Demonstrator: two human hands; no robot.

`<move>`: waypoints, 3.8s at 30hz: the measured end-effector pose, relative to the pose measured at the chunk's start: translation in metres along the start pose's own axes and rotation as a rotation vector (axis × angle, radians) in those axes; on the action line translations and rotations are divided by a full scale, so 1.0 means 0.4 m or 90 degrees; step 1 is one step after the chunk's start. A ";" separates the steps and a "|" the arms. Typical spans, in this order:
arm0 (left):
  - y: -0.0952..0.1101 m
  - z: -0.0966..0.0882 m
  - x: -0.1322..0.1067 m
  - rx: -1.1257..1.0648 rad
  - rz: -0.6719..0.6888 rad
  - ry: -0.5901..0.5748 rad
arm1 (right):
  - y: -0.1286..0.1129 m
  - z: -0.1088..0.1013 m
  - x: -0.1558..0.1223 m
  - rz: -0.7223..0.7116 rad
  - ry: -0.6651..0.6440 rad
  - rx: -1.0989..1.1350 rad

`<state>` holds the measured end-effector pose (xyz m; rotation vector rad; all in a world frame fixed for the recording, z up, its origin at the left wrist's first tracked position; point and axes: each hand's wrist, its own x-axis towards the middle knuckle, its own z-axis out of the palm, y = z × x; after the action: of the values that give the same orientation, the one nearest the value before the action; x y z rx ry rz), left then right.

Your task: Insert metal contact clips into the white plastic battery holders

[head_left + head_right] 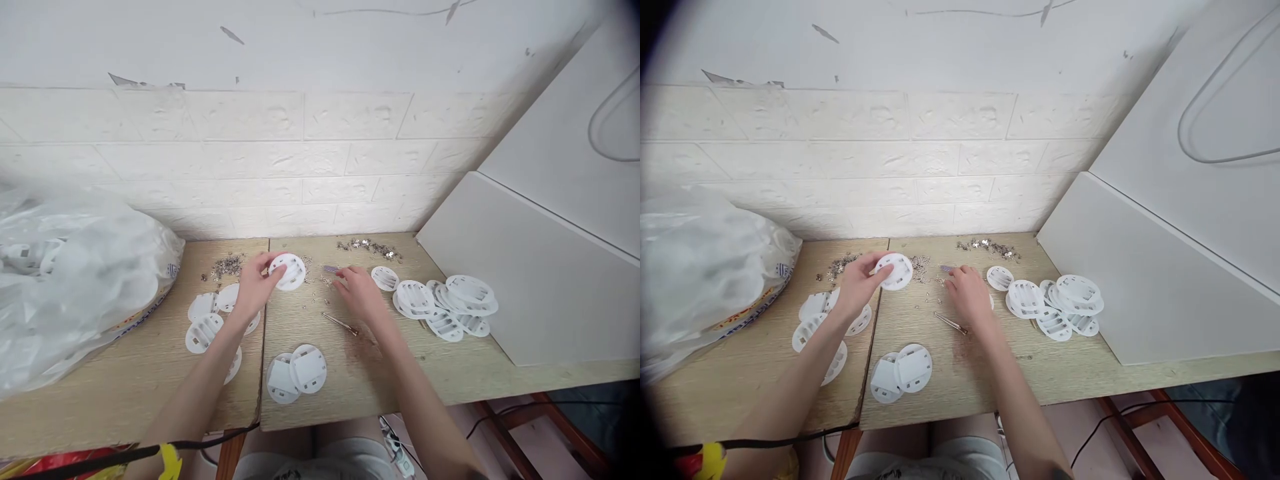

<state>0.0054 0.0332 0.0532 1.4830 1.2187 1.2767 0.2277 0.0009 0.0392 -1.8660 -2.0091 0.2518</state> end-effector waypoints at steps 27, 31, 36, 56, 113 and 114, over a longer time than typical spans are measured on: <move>-0.099 0.017 0.009 -0.024 -0.029 0.008 | 0.160 -0.036 -0.066 -0.017 0.098 0.063; -0.101 0.014 0.010 -0.018 -0.029 0.008 | 0.211 -0.060 0.022 -0.025 0.029 -0.049; -0.101 0.007 0.015 -0.026 -0.023 0.022 | 0.250 -0.045 0.072 0.030 -0.158 -0.161; -0.110 0.003 0.025 -0.008 -0.014 0.035 | 0.322 -0.182 -0.109 0.042 -0.093 -0.152; -0.116 0.007 0.018 0.016 0.001 0.000 | -0.208 0.041 -0.202 0.176 -0.084 1.479; -0.117 0.007 0.018 0.015 0.002 -0.001 | -0.206 0.040 -0.204 0.177 -0.082 1.475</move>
<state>0.0011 0.0498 0.0091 1.5025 1.2355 1.2669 0.1492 -0.0858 0.0436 -0.3619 -0.3090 1.6973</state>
